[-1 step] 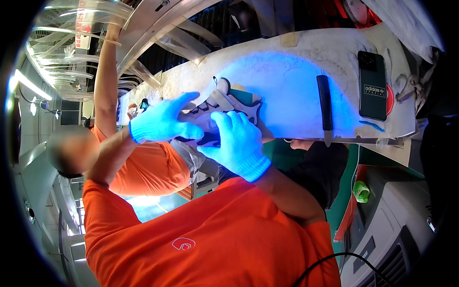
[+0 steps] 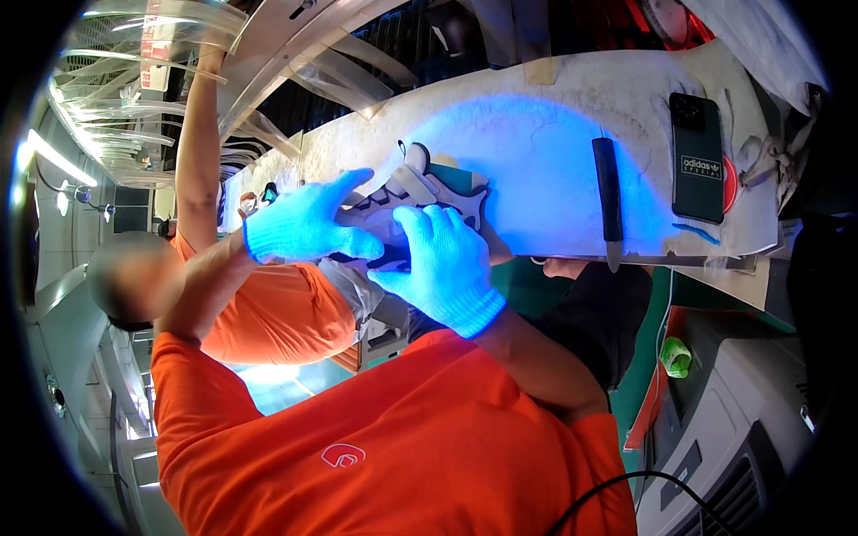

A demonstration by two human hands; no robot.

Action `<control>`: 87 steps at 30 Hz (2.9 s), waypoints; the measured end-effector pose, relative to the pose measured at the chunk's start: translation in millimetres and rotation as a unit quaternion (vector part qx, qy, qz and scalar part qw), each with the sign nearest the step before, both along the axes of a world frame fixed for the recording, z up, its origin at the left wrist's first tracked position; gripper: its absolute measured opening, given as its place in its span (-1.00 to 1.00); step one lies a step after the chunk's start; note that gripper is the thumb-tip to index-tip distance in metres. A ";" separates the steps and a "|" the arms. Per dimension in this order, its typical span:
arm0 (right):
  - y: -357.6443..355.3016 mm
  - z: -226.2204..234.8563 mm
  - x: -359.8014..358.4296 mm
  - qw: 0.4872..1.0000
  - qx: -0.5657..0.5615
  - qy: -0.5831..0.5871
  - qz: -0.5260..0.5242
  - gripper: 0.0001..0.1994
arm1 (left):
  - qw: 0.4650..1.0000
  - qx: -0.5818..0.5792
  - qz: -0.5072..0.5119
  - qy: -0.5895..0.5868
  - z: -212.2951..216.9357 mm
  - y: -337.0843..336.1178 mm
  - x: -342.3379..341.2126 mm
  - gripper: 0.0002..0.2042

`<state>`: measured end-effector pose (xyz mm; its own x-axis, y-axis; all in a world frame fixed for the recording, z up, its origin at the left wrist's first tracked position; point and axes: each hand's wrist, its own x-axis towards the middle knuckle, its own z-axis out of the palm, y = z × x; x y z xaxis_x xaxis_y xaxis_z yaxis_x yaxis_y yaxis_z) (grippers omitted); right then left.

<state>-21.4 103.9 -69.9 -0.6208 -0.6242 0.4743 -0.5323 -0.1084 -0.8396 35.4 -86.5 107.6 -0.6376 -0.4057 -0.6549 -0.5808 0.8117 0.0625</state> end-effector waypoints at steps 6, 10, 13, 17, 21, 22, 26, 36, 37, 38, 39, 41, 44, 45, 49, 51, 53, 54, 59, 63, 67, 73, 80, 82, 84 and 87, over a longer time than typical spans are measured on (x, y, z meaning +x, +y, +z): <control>-2.9 -1.1 3.7 1.000 0.020 0.005 0.008 -0.16 | 0.992 0.024 0.016 -0.122 -7.6 14.9 -29.2 -0.03; -6.9 -0.6 7.1 0.999 0.040 -0.001 0.019 -0.15 | 0.998 0.022 0.017 -0.051 -21.8 1.1 -14.9 -0.14; -5.3 4.3 7.9 0.999 0.035 -0.001 0.007 -0.17 | 0.998 -0.005 0.006 -0.056 -8.3 15.6 -19.8 -0.15; 23.7 9.5 8.8 0.994 -0.072 -0.086 0.008 -0.22 | 0.993 0.113 -0.003 0.019 49.0 27.0 -11.6 -0.15; 35.5 -1.8 11.6 0.981 -0.077 -0.176 0.005 -0.20 | 0.969 0.151 -0.049 0.188 51.6 41.1 20.6 -0.17; 38.0 -3.7 10.8 0.983 -0.088 -0.161 0.002 -0.20 | 0.958 0.123 -0.098 0.241 34.8 34.9 30.0 -0.19; 49.9 -16.5 25.7 0.984 -0.090 -0.154 -0.027 -0.27 | 0.951 0.167 -0.050 0.255 22.6 29.1 44.1 -0.18; 54.7 -32.5 29.4 0.980 -0.079 -0.183 0.000 -0.46 | 0.960 0.161 -0.067 0.221 26.1 13.5 41.7 -0.20; 54.0 -32.3 25.9 0.982 -0.085 -0.168 -0.001 -0.47 | 0.957 0.158 -0.093 0.224 25.8 9.5 42.2 -0.21; 52.2 -33.0 22.4 0.984 -0.091 -0.152 -0.003 -0.48 | 0.954 0.156 -0.118 0.228 24.4 5.9 42.5 -0.22; 49.4 -34.2 20.1 0.985 -0.097 -0.141 -0.005 -0.48 | 0.951 0.158 -0.128 0.232 21.5 2.4 43.0 -0.23; 44.2 -36.7 16.4 0.987 -0.108 -0.120 -0.010 -0.49 | 0.945 0.162 -0.148 0.241 16.0 -4.1 44.3 -0.25; 40.3 -37.6 14.7 0.987 -0.122 -0.102 -0.019 -0.48 | 0.942 0.181 -0.153 0.239 15.1 -9.8 42.6 -0.24; 40.4 -37.0 14.0 0.988 -0.116 -0.102 -0.018 -0.47 | 0.942 0.183 -0.150 0.238 14.8 -10.4 42.9 -0.24; 40.0 -34.8 12.7 0.988 -0.095 -0.123 -0.008 -0.42 | 0.939 0.203 -0.158 0.228 11.0 -17.4 44.2 -0.12; 38.0 -33.2 12.7 0.986 -0.074 -0.150 0.001 -0.37 | 0.941 0.234 -0.125 0.209 12.8 -19.5 40.8 -0.01; 36.5 -30.6 13.8 0.982 -0.040 -0.182 0.008 -0.32 | 0.941 0.285 -0.046 0.177 19.9 -14.5 30.5 0.12; 34.5 -27.5 14.1 0.984 -0.033 -0.174 0.012 -0.30 | 0.961 0.262 0.045 0.078 21.9 -12.5 24.1 0.22; 21.8 -22.2 13.3 0.993 -0.013 -0.116 -0.007 -0.26 | 0.989 0.143 -0.025 -0.036 8.6 -0.1 -11.2 0.04; 15.0 -26.8 13.9 0.994 -0.017 -0.111 -0.008 -0.26 | 0.994 0.059 -0.020 -0.093 1.8 27.9 -32.0 0.02; 8.9 -28.7 16.3 0.994 -0.003 -0.110 -0.003 -0.28 | 0.991 -0.044 -0.049 -0.119 -16.7 38.8 -35.7 0.14; 5.2 -25.7 17.9 0.992 0.003 -0.127 0.012 -0.30 | 0.989 -0.088 -0.075 -0.097 -28.9 36.6 -31.5 0.08; 0.7 -14.4 15.9 0.996 0.012 -0.089 -0.007 -0.10 | 0.998 0.050 -0.028 0.020 -10.2 25.4 -20.7 -0.18; 21.1 -10.7 16.1 0.991 0.018 -0.126 0.035 -0.02 | 0.991 0.106 -0.061 0.045 -2.6 -15.0 3.9 -0.13; 49.2 -15.2 10.9 0.974 -0.010 -0.218 0.062 0.01 | 0.919 0.371 0.030 0.129 30.5 -21.3 26.0 0.00; 70.3 -8.0 10.7 0.930 -0.088 -0.350 0.070 0.06 | 0.875 0.387 0.046 0.287 23.5 -4.5 59.7 -0.05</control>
<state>-10.7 174.3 -77.8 -0.7350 -0.6724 0.0868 0.1682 -0.3048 -0.9375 95.1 -91.0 131.0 -0.9394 -0.0490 -0.3393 -0.3343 0.3499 0.8751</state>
